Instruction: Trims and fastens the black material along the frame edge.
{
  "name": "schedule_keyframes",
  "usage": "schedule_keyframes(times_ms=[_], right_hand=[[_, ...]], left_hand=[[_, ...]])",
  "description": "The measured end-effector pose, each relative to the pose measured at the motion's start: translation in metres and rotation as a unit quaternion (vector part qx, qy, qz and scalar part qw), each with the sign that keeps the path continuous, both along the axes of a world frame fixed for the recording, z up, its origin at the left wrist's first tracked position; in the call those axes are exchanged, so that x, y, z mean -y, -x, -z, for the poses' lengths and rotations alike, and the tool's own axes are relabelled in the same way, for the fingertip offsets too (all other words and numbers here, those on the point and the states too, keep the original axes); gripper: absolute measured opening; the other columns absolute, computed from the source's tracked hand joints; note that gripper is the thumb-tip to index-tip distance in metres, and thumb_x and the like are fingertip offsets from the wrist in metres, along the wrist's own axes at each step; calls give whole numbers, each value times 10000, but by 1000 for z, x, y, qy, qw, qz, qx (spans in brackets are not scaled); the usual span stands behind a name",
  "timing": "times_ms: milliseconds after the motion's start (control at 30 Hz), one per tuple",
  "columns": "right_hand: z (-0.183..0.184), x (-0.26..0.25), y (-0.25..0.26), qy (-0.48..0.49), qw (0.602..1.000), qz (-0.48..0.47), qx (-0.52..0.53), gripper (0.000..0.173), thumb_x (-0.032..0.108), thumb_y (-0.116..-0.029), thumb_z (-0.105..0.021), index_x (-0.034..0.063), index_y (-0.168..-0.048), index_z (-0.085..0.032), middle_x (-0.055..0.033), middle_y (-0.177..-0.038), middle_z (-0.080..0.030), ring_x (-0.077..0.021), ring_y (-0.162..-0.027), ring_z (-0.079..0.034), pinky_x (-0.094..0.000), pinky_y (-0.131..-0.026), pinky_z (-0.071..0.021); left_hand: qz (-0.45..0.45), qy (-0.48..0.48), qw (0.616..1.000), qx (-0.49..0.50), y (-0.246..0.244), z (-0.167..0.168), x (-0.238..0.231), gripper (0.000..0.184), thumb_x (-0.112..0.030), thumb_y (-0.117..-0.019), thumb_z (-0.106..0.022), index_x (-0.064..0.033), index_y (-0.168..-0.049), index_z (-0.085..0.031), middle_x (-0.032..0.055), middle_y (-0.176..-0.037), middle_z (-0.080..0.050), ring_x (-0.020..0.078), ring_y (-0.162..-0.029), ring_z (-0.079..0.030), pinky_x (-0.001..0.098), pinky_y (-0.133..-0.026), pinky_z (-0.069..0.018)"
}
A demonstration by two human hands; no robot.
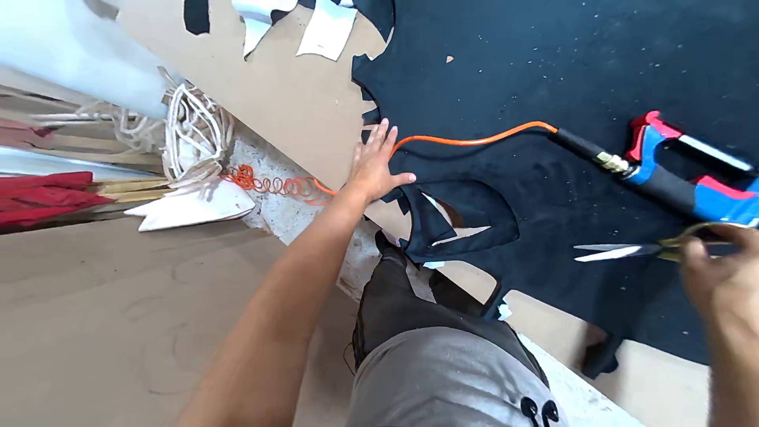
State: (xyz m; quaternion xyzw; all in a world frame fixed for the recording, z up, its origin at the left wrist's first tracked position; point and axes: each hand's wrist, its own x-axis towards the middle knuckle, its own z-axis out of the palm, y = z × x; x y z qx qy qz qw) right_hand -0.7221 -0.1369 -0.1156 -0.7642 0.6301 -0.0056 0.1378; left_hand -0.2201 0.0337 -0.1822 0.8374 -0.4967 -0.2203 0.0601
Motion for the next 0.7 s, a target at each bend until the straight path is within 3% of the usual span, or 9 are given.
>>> schedule_keyframes(times_ms=[67, 167, 233, 367, 433, 533, 600, 667, 700], right_hand=[[9, -16, -14, 24, 998, -34, 37, 436, 230, -1011, -539, -29, -1358, -578, -321, -1387, -563, -514, -1311, -530, -704, -1052, -412], [21, -52, -55, -8, 989, -132, 68, 455, 227, -1037, -520, 6, -1434, -547, -249, -1492, -523, -456, -1406, -474, -664, -1131, -382], [39, -71, -89, -15, 976, -199, 92, 443, 224, -1027, -525, 40, -1428, -574, -196, -1484, -554, -395, -1404, -499, -608, -1151, -400], [72, -102, -183, 10, 930, -325, 168, 434, 183, -977, -565, 98, -1398, -623, -117, -1469, -593, -307, -1406, -519, -539, -1161, -418], [90, -109, -233, 5, 915, -376, 149, 530, 302, -1006, -535, 153, -1514, -516, -67, -1604, -456, -278, -1509, -383, -567, -1216, -320], [95, -110, -276, -35, 920, -384, 69, 788, 699, -1022, -263, 198, -1626, -333, -3, -1721, -222, -238, -1589, -189, -600, -1230, -208], [74, -105, -264, -97, 927, -349, 96, 838, 771, -986, -267, 211, -1591, -415, 12, -1696, -294, -205, -1575, -236, -567, -1261, -210], [43, -92, -219, -81, 964, -222, 124, 623, 632, -1035, -400, 226, -1472, -582, 4, -1571, -504, -193, -1474, -440, -518, -1215, -362], [27, -82, -187, -41, 983, -139, 112, 551, 541, -1046, -462, 191, -1453, -589, -51, -1522, -552, -237, -1435, -493, -529, -1181, -411]], left_hand=[[4, -3, 1000, -4, -3, 12, -1, 1126, -775, -823, -653, -234, -1674, -152, -6, -1753, -13, 256, -1611, -23, 651, -1258, -80], [-10, 6, 1000, -10, -6, 16, -2, 988, -733, -896, -596, -264, -1668, -195, -12, -1752, -31, 246, -1611, -31, 630, -1268, -53], [-31, 17, 999, 0, -5, 20, 1, 918, -683, -928, -599, -276, -1661, -225, -24, -1750, -61, 233, -1610, -56, 607, -1274, -72], [-46, -5, 999, 21, -4, 17, 9, 1008, -717, -901, -609, -266, -1674, -146, 18, -1752, -29, 247, -1611, -28, 629, -1270, -46], [-40, -13, 999, 29, -5, 19, 12, 1029, -746, -888, -594, -277, -1676, -128, 21, -1752, -27, 244, -1612, -17, 648, -1264, -16], [-42, -11, 999, 28, -8, 19, 10, 1001, -757, -896, -568, -300, -1674, -133, 7, -1752, -41, 241, -1612, -24, 662, -1258, -7], [-46, 3, 999, 18, -9, 20, 7, 966, -743, -910, -562, -307, -1670, -158, 9, -1750, -72, 246, -1611, -44, 669, -1255, -16], [-40, 15, 999, 3, -10, 21, 7, 881, -692, -958, -534, -309, -1667, -179, 19, -1748, -89, 258, -1610, -53, 681, -1251, -15], [-31, 20, 999, -3, -12, 20, 6, 802, -636, -1000, -507, -305, -1664, -202, 33, -1746, -103, 269, -1609, -61, 683, -1250, -19]])
